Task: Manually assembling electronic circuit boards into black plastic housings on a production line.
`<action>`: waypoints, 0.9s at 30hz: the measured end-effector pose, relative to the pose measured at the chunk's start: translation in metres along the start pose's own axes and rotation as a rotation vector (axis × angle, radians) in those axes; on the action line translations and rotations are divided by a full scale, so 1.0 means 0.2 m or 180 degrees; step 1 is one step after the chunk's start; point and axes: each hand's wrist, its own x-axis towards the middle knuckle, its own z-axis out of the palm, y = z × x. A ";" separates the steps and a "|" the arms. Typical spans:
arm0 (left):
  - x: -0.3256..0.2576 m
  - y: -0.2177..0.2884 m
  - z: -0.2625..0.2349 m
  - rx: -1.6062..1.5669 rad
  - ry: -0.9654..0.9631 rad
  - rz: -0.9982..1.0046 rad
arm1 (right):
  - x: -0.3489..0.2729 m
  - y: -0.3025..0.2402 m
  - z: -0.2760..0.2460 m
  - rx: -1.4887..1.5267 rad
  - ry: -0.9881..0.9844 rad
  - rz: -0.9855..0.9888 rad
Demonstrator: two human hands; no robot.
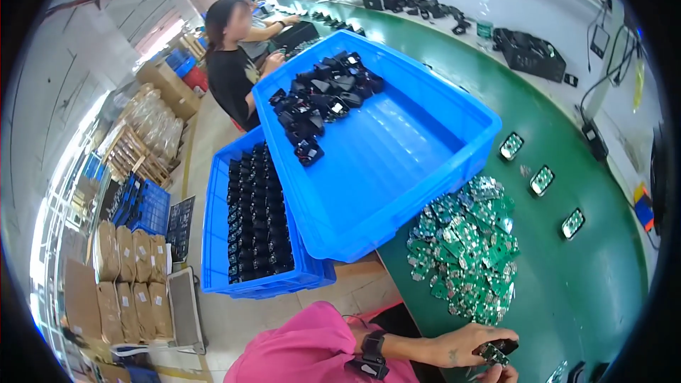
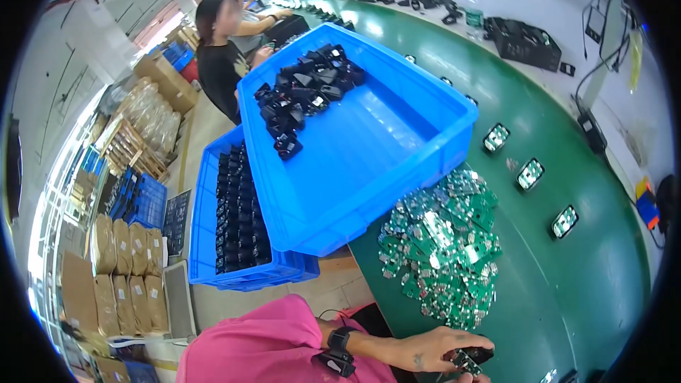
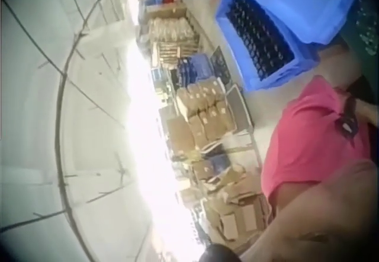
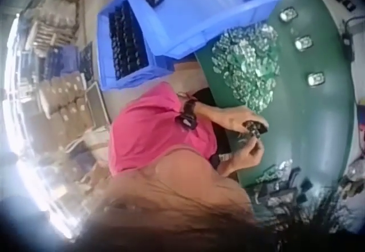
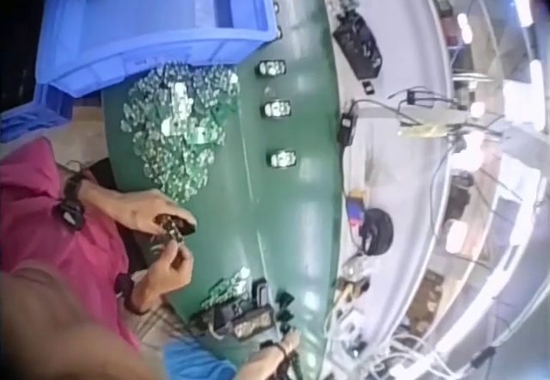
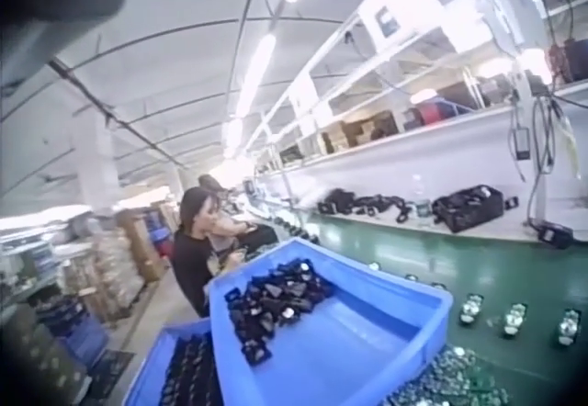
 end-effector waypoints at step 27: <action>-0.03 0.04 -0.07 0.0280 0.0335 0.0473 | 0.11 0.02 0.02 0.0090 -0.0775 0.0337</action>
